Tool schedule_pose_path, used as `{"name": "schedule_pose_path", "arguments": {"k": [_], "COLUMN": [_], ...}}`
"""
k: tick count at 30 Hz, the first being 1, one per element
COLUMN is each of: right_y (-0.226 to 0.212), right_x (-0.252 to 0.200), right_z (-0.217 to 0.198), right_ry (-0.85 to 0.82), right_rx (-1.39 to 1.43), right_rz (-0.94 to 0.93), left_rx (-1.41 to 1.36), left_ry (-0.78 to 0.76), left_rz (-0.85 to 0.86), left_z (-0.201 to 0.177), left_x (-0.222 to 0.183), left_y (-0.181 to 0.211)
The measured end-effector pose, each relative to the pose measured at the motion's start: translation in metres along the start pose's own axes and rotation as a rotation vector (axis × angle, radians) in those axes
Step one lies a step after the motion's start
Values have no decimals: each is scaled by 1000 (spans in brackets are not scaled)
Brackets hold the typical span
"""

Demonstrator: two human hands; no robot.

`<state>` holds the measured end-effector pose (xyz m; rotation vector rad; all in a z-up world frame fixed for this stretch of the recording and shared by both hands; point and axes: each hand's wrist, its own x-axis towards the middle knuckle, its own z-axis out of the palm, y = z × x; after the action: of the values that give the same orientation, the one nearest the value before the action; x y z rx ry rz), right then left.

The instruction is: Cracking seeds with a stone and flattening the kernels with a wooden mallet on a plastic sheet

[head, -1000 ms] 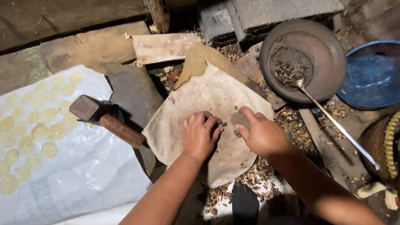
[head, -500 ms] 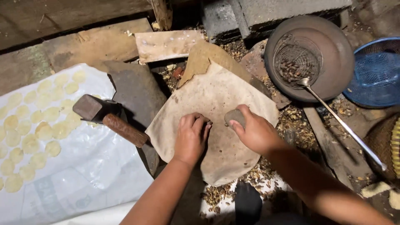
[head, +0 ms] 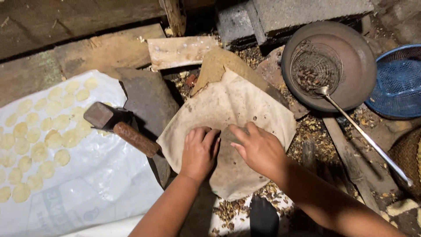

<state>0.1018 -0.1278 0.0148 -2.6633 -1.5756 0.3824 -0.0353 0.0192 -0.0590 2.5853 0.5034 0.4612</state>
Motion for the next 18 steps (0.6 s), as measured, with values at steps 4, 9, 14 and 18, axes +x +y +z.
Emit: {"name": "schedule_pose_path", "arguments": {"k": [4,9,14,18], "right_y": [15,9,8,14], "right_x": [9,26,29,19], "right_z": [-1,-41,-27,-15], "right_ry": [-147,-376,-326,-278], "right_rx": [229,361,239,303], "right_rz": [248,341,284,312], "left_rx": [-88,-181,-177,-133], "left_ry": [51,67,113,113], "left_rz": [0,-49,-116,-210], "left_z": [-6,-11,10,20], "left_x": [-2,-2,3,9], "left_y": [0,0,-1,17]}}
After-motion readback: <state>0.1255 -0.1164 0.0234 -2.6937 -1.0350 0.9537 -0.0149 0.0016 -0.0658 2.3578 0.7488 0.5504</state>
